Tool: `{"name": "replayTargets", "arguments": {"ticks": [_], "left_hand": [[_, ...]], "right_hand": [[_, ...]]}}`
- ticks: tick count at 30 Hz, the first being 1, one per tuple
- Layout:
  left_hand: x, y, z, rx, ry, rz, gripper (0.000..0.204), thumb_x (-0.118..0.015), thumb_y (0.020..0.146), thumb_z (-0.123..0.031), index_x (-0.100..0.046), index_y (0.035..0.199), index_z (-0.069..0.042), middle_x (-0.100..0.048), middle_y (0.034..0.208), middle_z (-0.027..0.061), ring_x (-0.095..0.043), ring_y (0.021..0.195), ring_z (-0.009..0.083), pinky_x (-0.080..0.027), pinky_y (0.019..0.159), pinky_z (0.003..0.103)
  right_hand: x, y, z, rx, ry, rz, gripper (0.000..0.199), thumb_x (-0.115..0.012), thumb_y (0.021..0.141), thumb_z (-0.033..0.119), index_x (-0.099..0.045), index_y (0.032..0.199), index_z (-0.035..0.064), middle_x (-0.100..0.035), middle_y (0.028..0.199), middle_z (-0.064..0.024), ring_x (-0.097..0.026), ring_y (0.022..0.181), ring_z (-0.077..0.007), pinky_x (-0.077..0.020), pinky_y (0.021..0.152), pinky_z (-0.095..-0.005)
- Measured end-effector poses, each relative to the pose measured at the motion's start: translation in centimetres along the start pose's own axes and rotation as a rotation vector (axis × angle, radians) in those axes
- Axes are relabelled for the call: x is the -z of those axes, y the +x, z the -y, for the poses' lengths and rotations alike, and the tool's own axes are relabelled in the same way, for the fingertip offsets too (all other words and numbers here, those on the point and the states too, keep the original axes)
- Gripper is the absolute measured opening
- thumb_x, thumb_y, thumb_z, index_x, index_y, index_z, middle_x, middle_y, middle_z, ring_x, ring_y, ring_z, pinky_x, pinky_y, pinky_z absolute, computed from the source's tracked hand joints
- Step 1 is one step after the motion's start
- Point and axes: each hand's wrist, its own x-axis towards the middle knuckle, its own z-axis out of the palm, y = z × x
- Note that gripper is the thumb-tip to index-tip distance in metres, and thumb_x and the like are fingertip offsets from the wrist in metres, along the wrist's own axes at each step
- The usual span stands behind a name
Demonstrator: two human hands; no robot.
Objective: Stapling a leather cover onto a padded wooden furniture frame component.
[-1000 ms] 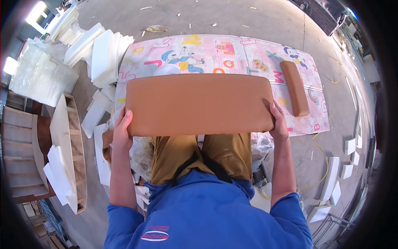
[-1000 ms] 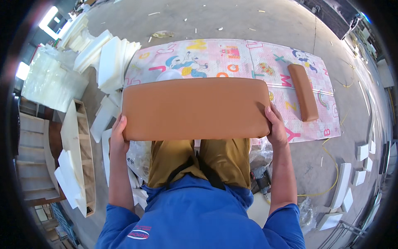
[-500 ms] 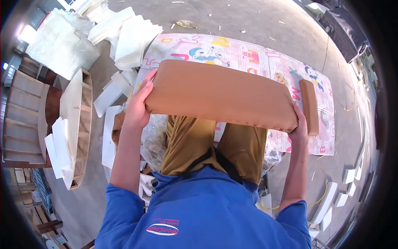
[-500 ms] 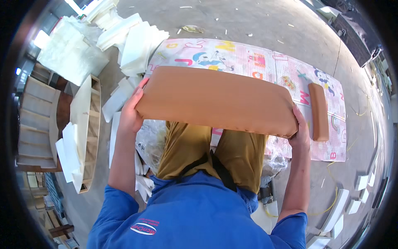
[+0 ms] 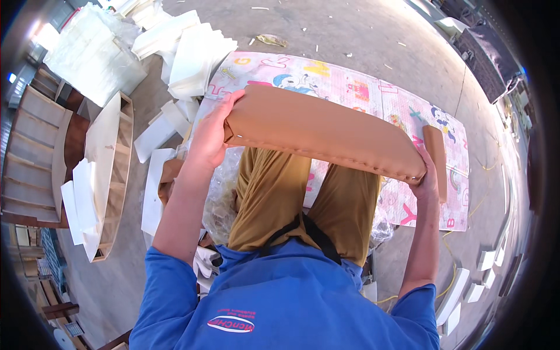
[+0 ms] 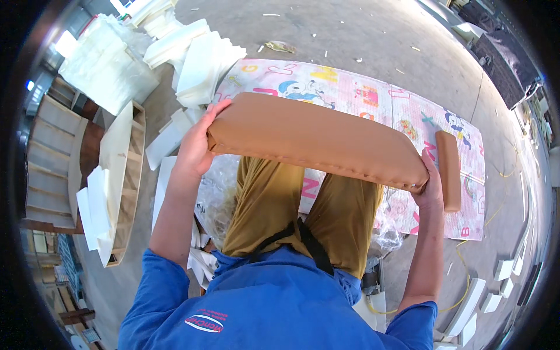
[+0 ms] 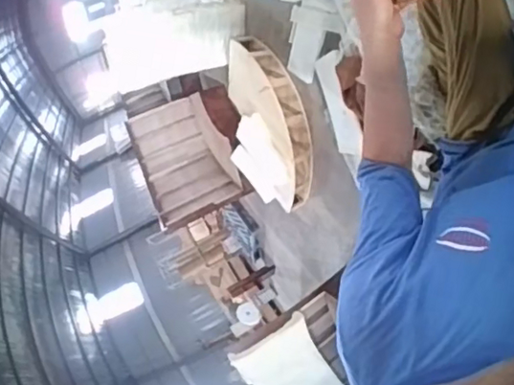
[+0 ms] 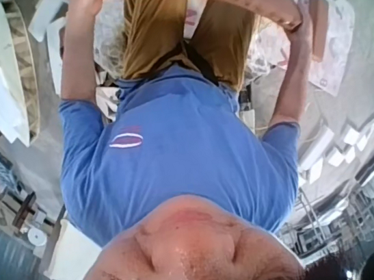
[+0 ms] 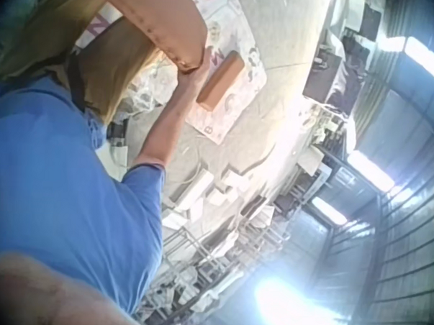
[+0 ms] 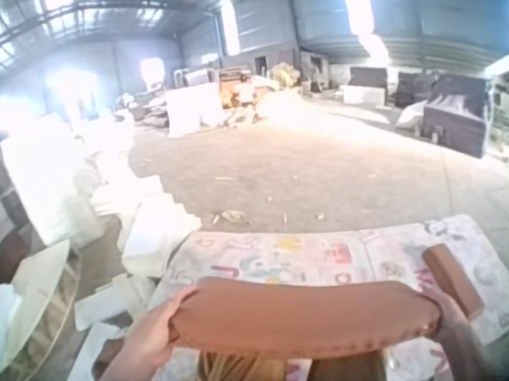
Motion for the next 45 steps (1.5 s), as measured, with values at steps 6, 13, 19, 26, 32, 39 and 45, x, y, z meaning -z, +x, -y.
{"name": "replayTargets", "arguments": {"ticks": [6, 13, 19, 26, 32, 39, 45], "left_hand": [[-0.3, -0.6, -0.1, 0.000, 0.028, -0.012, 0.045, -0.039, 0.107, -0.035, -0.055, 0.137, -0.007, -0.054, 0.140, 0.0061, -0.053, 0.125, 0.0169, -0.042, 0.103, 0.033], [0.0, -1.1, 0.5, -0.038, 0.009, 0.015, 0.045, -0.040, 0.106, -0.032, -0.051, 0.141, -0.005, -0.052, 0.142, 0.0077, -0.051, 0.128, 0.0178, -0.040, 0.106, 0.034], [-1.0, -1.5, 0.6, -0.153, 0.024, 0.058, 0.049, -0.037, 0.106, -0.029, -0.043, 0.146, -0.001, -0.046, 0.148, 0.0097, -0.041, 0.138, 0.0202, -0.031, 0.114, 0.035], [-5.4, 3.9, -5.8, -0.295, -0.234, 0.501, 0.080, -0.023, 0.099, -0.066, -0.038, 0.150, -0.006, -0.044, 0.149, 0.0107, -0.044, 0.136, 0.0250, -0.042, 0.107, 0.045], [-9.0, 9.1, -5.4, -0.086, -0.171, 0.610, 0.096, -0.022, 0.091, -0.080, -0.033, 0.152, -0.007, -0.030, 0.156, 0.0124, -0.039, 0.139, 0.0309, -0.040, 0.107, 0.054], [-1.2, 17.4, 1.3, 0.298, -0.043, 0.455, 0.092, -0.032, 0.093, -0.075, -0.033, 0.151, -0.004, -0.036, 0.151, 0.0099, -0.044, 0.132, 0.0316, -0.043, 0.101, 0.053], [4.4, 20.8, 7.7, 0.554, 0.267, 0.188, 0.092, -0.029, 0.093, -0.076, -0.035, 0.149, -0.003, -0.042, 0.144, 0.0104, -0.061, 0.108, 0.0303, -0.056, 0.074, 0.034]], "right_hand": [[0.3, 0.3, -0.3, -0.006, -0.002, 0.021, 0.040, -0.061, 0.096, 0.039, -0.063, 0.112, 0.0018, -0.071, 0.103, -0.0103, -0.071, 0.090, -0.0190, -0.0581, 0.079, -0.0340], [0.3, 0.1, -1.0, 0.026, 0.005, 0.020, 0.039, -0.060, 0.097, 0.036, -0.062, 0.115, 0.0013, -0.070, 0.105, -0.0108, -0.070, 0.094, -0.0198, -0.0567, 0.083, -0.0348], [1.4, 0.6, -1.9, 0.215, 0.067, 0.064, 0.045, -0.057, 0.099, 0.033, -0.055, 0.131, 0.0019, -0.064, 0.123, -0.0127, -0.065, 0.108, -0.0221, -0.0541, 0.091, -0.0360], [4.3, 4.6, 5.0, 0.313, 0.117, 0.284, 0.057, -0.055, 0.097, 0.042, -0.049, 0.137, 0.0021, -0.058, 0.134, -0.0123, -0.058, 0.121, -0.0238, -0.0484, 0.100, -0.0391], [4.6, 8.2, 5.2, 0.223, 0.202, 0.170, 0.052, -0.054, 0.099, 0.035, -0.049, 0.138, 0.0013, -0.058, 0.135, -0.0125, -0.057, 0.123, -0.0271, -0.0469, 0.104, -0.0429], [2.3, 13.2, -1.5, -0.161, 0.124, -0.091, 0.038, -0.060, 0.094, 0.030, -0.059, 0.124, 0.0075, -0.064, 0.112, -0.0102, -0.065, 0.099, -0.0255, -0.0571, 0.083, -0.0461], [2.3, 16.9, -7.0, -0.501, -0.075, -0.026, 0.045, -0.058, 0.094, 0.042, -0.056, 0.126, 0.0093, -0.065, 0.113, -0.0124, -0.067, 0.097, -0.0299, -0.0588, 0.078, -0.0483]]}}
